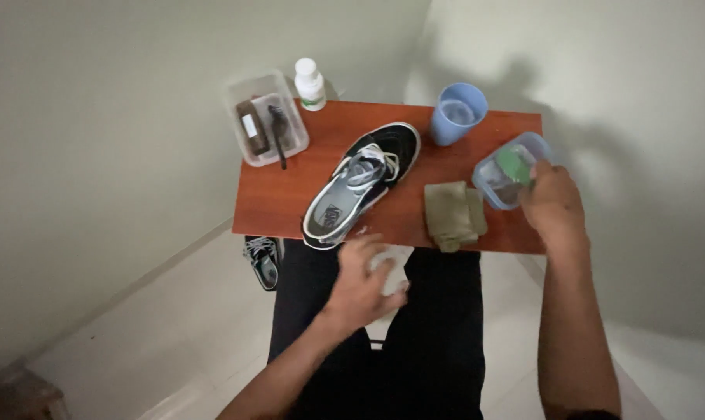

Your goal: The person cleans a black sneaker by wiping it with a cloth, removing the laces, scrubbing the upper with a brush, and wiping again. The shoe is handled one at a time on a small table.

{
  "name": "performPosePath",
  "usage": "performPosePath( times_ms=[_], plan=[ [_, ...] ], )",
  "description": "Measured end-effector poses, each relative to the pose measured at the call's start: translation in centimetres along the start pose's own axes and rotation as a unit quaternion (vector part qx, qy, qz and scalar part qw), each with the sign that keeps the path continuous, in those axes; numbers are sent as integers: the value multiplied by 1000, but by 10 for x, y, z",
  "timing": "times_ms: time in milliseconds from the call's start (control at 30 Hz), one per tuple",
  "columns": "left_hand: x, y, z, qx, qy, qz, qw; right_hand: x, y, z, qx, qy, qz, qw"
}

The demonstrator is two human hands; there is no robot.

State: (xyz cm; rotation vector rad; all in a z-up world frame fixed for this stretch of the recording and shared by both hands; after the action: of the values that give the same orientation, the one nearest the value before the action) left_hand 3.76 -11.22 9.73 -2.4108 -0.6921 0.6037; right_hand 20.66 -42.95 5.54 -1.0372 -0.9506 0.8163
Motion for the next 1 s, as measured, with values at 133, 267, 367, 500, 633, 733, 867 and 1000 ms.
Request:
performPosePath(
  times_ms=[133, 267, 367, 500, 633, 733, 867, 1000],
  plan=[
    [-16, 32, -35, -69, 42, 46, 996, 5, 5, 8, 0, 29, -56, 998],
    [-23, 95, -70, 9, 26, 101, 995, 6, 1, 17, -37, 15, -51, 998],
    [-26, 141, -93, 24, 41, 99, 994, -4, -1, 21, -107, -15, -29, 994],
    [-21, 164, -96, 36, 44, 42, 997, 5, -36, 82, -240, -29, -37, 970],
    [-23, 152, -89, 112, 15, 1, 994, -12, -23, 126, -294, -33, -128, 946],
    [-5, 166, -64, 173, 11, -77, 982, -17, 21, 127, -131, 58, -291, 946],
    [-19, 163, -44, 143, 65, -156, 975, -11, 81, 137, 105, 205, -443, 866],
    [-22, 145, -30, 93, 76, -137, 983, -4, 105, 139, 108, 219, -509, 825]
  ],
)
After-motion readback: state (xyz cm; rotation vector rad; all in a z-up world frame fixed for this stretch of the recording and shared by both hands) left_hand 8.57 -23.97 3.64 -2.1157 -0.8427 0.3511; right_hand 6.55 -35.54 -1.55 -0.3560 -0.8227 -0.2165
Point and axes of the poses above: each hand's wrist, its own z-axis away from the middle knuckle, its own y-axis out of the palm, x = y × z, the point moved 10 cm from there along -z, towards the middle knuckle, and after that the axes turned 13 degrees about y, right-handed, at the moved point
